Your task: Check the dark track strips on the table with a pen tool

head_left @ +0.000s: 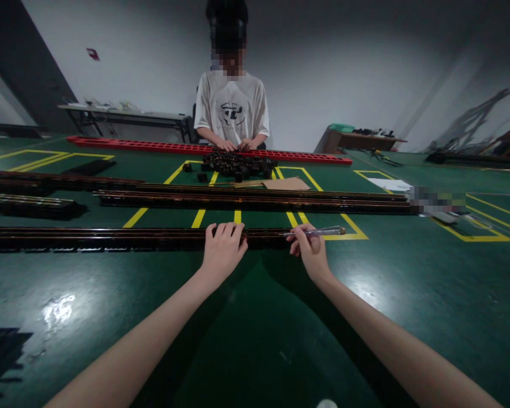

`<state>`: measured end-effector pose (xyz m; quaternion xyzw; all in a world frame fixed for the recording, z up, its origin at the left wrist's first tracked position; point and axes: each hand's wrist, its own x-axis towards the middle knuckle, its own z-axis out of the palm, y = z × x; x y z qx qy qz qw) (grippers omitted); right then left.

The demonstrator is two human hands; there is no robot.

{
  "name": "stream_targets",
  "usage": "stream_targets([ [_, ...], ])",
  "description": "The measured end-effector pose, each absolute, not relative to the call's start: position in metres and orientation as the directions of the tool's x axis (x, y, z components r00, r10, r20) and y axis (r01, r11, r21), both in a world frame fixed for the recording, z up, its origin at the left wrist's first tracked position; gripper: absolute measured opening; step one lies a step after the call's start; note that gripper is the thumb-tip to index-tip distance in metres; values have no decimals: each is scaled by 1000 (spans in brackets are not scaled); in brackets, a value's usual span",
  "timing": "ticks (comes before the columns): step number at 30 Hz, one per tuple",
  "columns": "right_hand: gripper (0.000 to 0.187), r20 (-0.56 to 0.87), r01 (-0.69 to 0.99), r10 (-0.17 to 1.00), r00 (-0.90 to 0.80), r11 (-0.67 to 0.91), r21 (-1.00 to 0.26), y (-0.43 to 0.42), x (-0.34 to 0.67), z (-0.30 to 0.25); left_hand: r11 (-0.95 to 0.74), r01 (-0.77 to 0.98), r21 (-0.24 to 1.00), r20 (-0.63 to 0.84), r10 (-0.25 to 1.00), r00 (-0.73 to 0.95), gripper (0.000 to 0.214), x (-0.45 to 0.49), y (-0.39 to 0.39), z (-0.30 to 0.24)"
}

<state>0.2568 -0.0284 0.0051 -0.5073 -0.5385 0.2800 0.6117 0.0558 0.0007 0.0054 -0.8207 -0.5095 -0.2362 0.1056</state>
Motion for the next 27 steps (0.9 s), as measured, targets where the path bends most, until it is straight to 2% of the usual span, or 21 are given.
stream_targets([
  [21, 21, 416, 318, 839, 351, 311, -896, -31, 255, 9, -476, 878, 39, 484, 778, 400, 40, 55, 1, 3],
  [27, 21, 400, 301, 852, 338, 306, -903, -31, 255, 10, -455, 890, 35, 500, 779, 378, 43, 55, 1, 5],
])
